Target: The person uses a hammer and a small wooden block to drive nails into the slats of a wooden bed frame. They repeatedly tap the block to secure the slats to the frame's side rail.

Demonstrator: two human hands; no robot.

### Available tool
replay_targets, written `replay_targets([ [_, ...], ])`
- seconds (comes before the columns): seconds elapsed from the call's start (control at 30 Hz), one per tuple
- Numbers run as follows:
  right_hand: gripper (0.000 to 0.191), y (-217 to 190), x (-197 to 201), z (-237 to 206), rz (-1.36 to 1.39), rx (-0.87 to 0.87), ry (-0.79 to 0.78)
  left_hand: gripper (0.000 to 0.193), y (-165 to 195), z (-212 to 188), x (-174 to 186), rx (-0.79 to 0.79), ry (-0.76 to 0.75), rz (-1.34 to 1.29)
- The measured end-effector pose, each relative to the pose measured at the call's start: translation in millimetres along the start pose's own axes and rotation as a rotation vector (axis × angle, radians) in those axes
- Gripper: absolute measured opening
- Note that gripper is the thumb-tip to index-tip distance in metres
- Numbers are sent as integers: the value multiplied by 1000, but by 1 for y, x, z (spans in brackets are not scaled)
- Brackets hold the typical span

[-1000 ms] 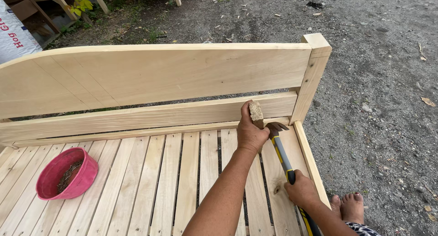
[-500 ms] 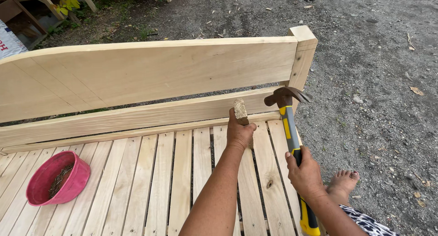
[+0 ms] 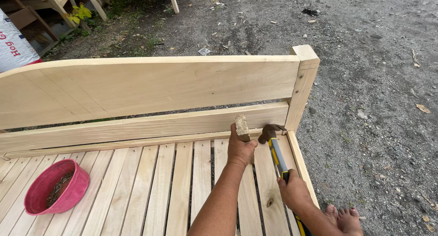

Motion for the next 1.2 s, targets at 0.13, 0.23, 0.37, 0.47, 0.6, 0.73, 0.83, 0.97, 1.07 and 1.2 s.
replay_targets([
  [0.13,44,-28,40,-30,-17,88,138,74,-2,-2,0,6,-9,56],
  [0.23,41,-38,43,-39,13,98,162,74,-2,-5,-1,10,-14,34],
  [0.37,40,-22,15,-21,-135,15,118,73,-1,-4,1,4,9,21],
  [0.47,35,-11,-6,4,-267,58,0,71,2,-4,0,-11,2,39],
  [0.6,33,-1,4,9,-262,39,-36,71,3,-5,0,-19,6,-9],
  [0.73,37,-17,33,-13,-189,30,25,70,8,-6,1,-64,17,1],
  [0.83,37,-32,40,-27,-193,69,66,72,11,-9,3,-74,38,39],
  [0.97,31,-36,20,-18,-298,26,-33,73,10,-14,-1,2,10,17],
  [1.07,32,-37,6,-4,-427,24,-124,69,16,-18,-3,-22,-23,9],
  [1.2,35,-34,17,-6,-299,38,-110,69,20,-17,1,-44,-14,30],
])
Point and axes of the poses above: each hand's wrist, its own z-axis towards the middle knuckle, its own x-axis out of the back of the hand, y = z × x, the point moved 9 cm from there along z, towards the middle knuckle, and after that the axes turned 3 degrees about -z, right-handed, at the moved point
